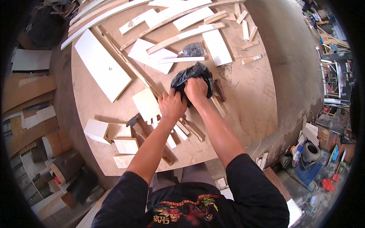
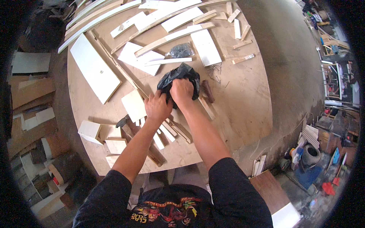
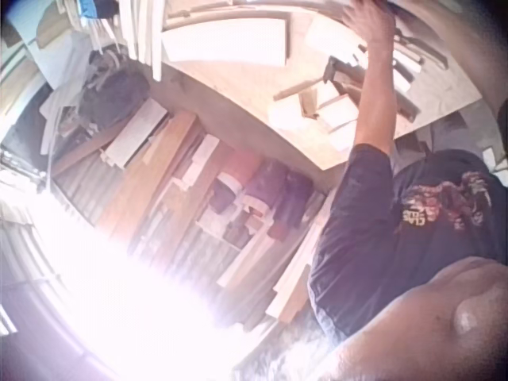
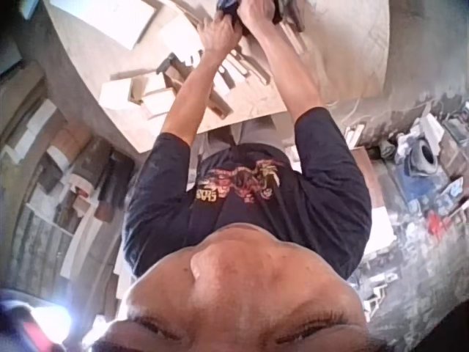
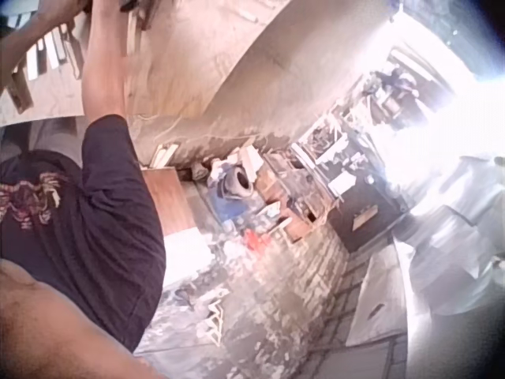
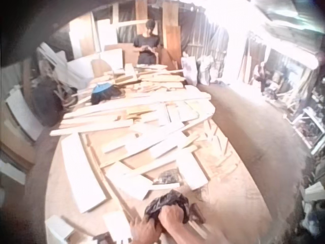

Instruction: The person assembles small wooden boxes by aligning white wooden panels and hammering nails into them, then uses a pencil to mark a panel for further work.

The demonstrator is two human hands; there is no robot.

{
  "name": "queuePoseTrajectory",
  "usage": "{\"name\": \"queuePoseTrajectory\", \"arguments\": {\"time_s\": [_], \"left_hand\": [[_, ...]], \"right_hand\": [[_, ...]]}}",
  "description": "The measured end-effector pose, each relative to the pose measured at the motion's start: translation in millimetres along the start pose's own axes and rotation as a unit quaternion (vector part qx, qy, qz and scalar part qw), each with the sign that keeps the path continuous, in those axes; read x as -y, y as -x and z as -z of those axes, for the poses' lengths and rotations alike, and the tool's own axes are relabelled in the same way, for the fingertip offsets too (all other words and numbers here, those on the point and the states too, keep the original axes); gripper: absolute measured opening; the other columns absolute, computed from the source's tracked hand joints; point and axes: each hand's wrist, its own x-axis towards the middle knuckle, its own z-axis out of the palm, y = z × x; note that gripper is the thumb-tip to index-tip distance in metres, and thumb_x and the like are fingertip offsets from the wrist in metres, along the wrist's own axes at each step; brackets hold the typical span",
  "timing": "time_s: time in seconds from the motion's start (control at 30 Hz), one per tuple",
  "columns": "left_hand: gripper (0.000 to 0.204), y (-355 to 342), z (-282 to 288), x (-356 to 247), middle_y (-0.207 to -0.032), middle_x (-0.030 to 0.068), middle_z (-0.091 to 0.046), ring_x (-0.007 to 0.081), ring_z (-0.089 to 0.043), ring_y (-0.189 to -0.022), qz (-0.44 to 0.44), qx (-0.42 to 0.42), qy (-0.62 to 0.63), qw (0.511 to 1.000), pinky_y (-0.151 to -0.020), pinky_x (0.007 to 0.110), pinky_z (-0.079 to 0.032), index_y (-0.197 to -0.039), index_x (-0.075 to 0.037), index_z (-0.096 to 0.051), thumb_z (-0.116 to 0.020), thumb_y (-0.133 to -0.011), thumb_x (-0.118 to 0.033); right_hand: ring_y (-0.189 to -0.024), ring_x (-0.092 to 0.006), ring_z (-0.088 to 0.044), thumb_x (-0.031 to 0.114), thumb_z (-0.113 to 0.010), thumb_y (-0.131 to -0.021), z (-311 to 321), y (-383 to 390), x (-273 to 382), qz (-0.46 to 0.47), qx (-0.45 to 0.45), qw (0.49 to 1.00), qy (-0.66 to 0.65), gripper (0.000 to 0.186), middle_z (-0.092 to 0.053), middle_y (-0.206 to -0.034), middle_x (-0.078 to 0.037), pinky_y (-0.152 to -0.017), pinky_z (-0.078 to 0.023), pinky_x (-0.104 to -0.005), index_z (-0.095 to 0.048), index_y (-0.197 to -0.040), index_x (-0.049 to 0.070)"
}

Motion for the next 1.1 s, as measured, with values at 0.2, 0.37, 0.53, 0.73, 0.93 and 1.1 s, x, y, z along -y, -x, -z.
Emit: {"name": "queuePoseTrajectory", "arguments": {"time_s": [0.2,0.37,0.53,0.73,0.93,1.1], "left_hand": [[0.02,34,0,19,-0.1,0.0079,-0.065,0.0312,-0.059,-0.096,0.015,-0.059,0.068,0.996,-0.084,0.046,-0.045,-0.089,-0.009,-0.071,-0.073,-0.081,-0.028],[0.02,26,-2,14,-0.097,0.0079,-0.067,0.0297,-0.06,-0.094,0.026,-0.097,0.108,0.989,-0.082,0.045,-0.044,-0.097,-0.009,-0.068,-0.072,-0.083,-0.021],[0.021,17,-7,18,-0.098,0.009,-0.068,0.0307,-0.061,-0.096,0.07,-0.075,0.083,0.991,-0.082,0.046,-0.046,-0.103,-0.008,-0.067,-0.07,-0.084,-0.017],[0.028,13,-11,11,-0.099,0.0093,-0.068,0.0312,-0.061,-0.098,0.083,-0.079,0.1,0.988,-0.084,0.046,-0.047,-0.109,-0.006,-0.067,-0.07,-0.082,-0.014],[0.033,15,-14,16,-0.102,0.0116,-0.069,0.0343,-0.062,-0.098,0.083,-0.098,0.114,0.985,-0.086,0.047,-0.05,-0.113,-0.005,-0.068,-0.07,-0.082,-0.014],[0.029,13,-19,13,-0.1,0.0087,-0.069,0.0312,-0.062,-0.098,0.081,-0.115,0.122,0.983,-0.084,0.045,-0.049,-0.11,-0.007,-0.07,-0.068,-0.081,-0.011]], "right_hand": [[-0.087,-0.0407,-0.07,0.024,-0.072,-0.089,4,22,2,-0.001,0.089,0.983,-0.161,0.02,-0.073,-0.089,-0.02,-0.079,-0.054,-0.0494,-0.077,-0.092,0.005],[-0.089,-0.0407,-0.072,0.02,-0.072,-0.088,9,16,-25,-0.028,0.081,0.964,-0.251,0.017,-0.074,-0.092,-0.023,-0.083,-0.057,-0.0473,-0.079,-0.095,0.007],[-0.091,-0.037,-0.072,0.015,-0.07,-0.085,25,28,-2,-0.007,0.044,0.997,-0.061,0.017,-0.075,-0.097,-0.018,-0.081,-0.059,-0.0456,-0.08,-0.098,0.01],[-0.09,-0.0367,-0.072,0.012,-0.064,-0.086,10,30,2,0.07,-0.016,0.997,0.014,0.017,-0.074,-0.094,-0.015,-0.08,-0.059,-0.0457,-0.077,-0.098,0.011],[-0.091,-0.037,-0.074,0.008,-0.064,-0.085,18,17,11,0.019,0.11,0.994,-0.011,0.015,-0.075,-0.093,-0.019,-0.081,-0.059,-0.0476,-0.076,-0.093,0.007],[-0.091,-0.0365,-0.074,0.008,-0.064,-0.084,16,12,6,0.08,0.138,0.987,0.03,0.015,-0.075,-0.093,-0.02,-0.081,-0.059,-0.0475,-0.074,-0.094,0.003]]}}
